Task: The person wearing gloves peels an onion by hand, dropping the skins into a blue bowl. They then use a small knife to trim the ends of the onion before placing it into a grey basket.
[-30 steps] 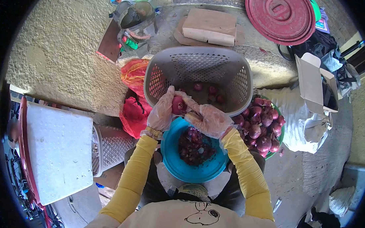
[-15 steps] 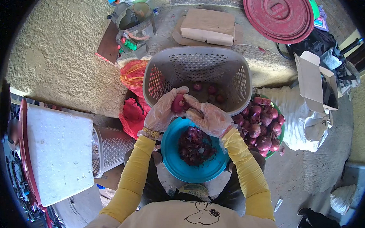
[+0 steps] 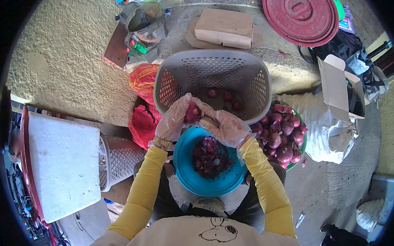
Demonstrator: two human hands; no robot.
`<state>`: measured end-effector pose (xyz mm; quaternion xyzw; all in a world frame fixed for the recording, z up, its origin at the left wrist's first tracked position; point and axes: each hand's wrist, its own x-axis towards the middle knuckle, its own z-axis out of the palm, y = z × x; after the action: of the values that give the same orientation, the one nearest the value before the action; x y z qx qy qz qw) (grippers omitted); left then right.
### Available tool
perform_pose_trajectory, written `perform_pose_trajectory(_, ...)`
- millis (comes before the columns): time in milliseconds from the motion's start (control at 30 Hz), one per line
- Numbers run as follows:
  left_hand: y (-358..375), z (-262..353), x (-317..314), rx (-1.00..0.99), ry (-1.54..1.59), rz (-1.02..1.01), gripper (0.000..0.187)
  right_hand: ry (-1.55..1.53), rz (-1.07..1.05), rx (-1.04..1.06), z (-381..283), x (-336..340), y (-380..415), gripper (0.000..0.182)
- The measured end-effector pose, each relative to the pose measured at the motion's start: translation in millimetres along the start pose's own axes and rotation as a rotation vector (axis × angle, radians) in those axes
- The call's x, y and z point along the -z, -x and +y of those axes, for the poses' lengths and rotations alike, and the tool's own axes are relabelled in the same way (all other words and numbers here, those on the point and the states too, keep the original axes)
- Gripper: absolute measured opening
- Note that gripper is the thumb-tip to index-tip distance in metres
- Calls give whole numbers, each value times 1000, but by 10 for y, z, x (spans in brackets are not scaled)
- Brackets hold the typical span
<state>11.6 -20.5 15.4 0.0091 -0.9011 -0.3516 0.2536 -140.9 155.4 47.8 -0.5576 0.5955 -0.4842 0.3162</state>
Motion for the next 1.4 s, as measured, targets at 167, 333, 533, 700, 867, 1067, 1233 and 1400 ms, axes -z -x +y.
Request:
perform_pose_trajectory(167,-43,58,36,227,367,-20,47,-51,10,-58,61,-5,0,57)
perform_pose_trajectory(333,-94,26,-150,564,775,92,53,121,65,-23,83,-19,9,55)
perform_pose_trajectory(533,-27,-257,-363,646,825,108,56,-19,53,-53,151,-50,14,57)
perform_pose_trajectory(700,22,-366,-416,671,787,96,56,52,56,10,197,-28,27,56)
perform_pose_trajectory(867,41,-397,-393,694,747,86,57,32,54,-21,130,-25,41,54)
perform_pose_trajectory(1067,-126,-36,-101,858,978,-8,60,-102,58,-43,71,-46,32,55)
perform_pose_trajectory(1233,-56,-204,-209,747,927,20,59,-126,36,-90,72,-14,0,55)
perform_pose_trajectory(1400,18,-321,-290,689,778,24,56,10,111,7,134,-45,18,54)
